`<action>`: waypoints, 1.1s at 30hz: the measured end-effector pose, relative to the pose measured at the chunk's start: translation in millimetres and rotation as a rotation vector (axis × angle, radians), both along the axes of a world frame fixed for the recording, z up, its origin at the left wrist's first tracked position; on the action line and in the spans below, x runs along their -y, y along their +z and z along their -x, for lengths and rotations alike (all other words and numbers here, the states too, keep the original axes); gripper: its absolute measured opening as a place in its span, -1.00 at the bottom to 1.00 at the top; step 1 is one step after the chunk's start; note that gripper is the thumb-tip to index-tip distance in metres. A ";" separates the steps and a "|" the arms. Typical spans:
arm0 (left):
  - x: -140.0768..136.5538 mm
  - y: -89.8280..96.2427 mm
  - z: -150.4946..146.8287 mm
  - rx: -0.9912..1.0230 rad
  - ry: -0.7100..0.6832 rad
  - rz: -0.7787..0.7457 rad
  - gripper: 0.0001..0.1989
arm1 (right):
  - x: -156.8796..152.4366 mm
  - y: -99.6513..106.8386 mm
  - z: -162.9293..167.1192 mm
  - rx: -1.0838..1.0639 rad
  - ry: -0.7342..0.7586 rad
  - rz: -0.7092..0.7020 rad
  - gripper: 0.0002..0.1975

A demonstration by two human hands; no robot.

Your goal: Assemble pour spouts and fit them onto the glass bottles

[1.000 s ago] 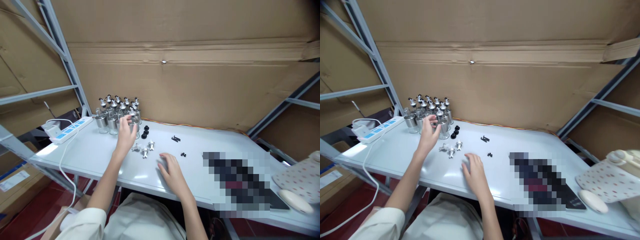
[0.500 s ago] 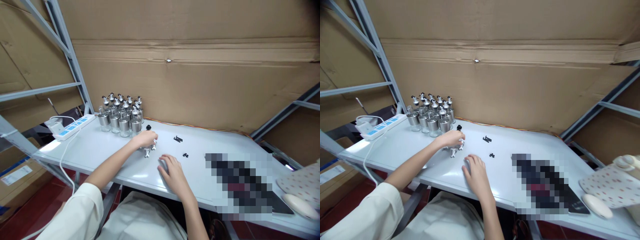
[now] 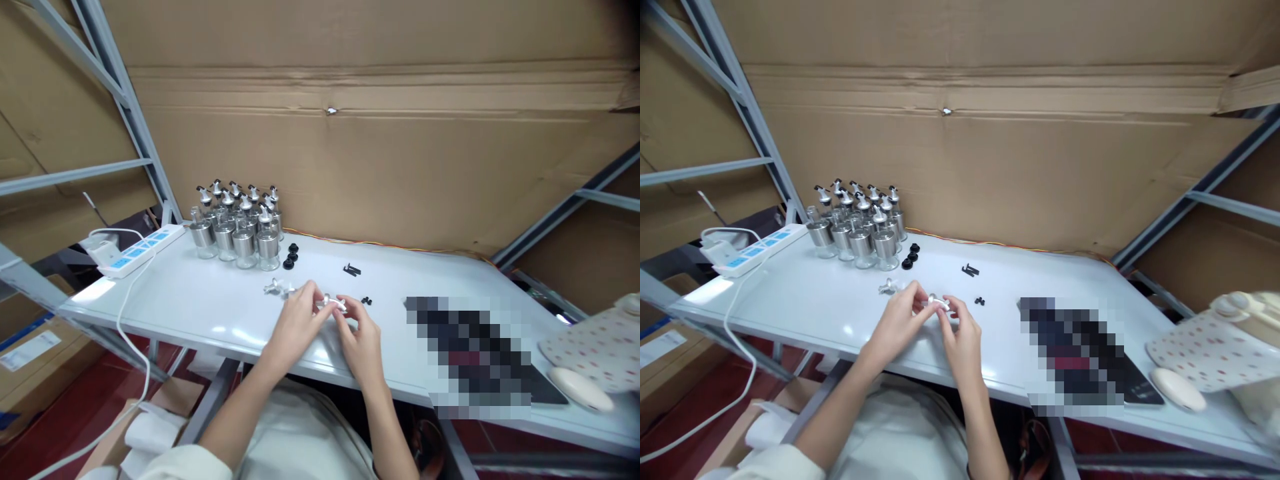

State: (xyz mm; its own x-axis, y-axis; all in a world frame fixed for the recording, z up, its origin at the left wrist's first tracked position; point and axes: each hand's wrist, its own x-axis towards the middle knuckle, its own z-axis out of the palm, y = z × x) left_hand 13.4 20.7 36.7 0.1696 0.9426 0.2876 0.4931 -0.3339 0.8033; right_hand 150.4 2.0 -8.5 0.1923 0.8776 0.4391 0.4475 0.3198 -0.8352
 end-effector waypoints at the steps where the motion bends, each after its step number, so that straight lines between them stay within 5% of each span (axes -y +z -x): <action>1: 4.7 -9.5 -5.1 0.078 0.023 0.032 -0.79 | 0.2 0.2 -0.4 -0.003 -0.007 -0.003 -0.71; 7: 8.6 -37.9 -16.3 0.207 -0.054 0.037 -0.84 | -1.3 -1.3 -3.0 0.015 0.025 -0.026 -0.69; 14: 11.8 -38.8 -6.7 0.203 -0.234 0.086 -0.64 | -0.9 -5.0 -5.7 -0.059 -0.063 0.001 -0.69; 33: 12.0 -40.7 -3.5 0.182 -0.328 0.129 -0.72 | -0.5 -3.2 -5.7 -0.025 -0.019 0.064 -0.69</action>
State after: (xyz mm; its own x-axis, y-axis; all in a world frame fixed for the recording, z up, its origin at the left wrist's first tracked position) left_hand 16.8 8.7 -4.0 0.4251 0.8771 0.2233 0.2226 -0.3405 0.9135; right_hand 156.1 2.5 -11.7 0.2195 0.8998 0.3771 0.4322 0.2568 -0.8644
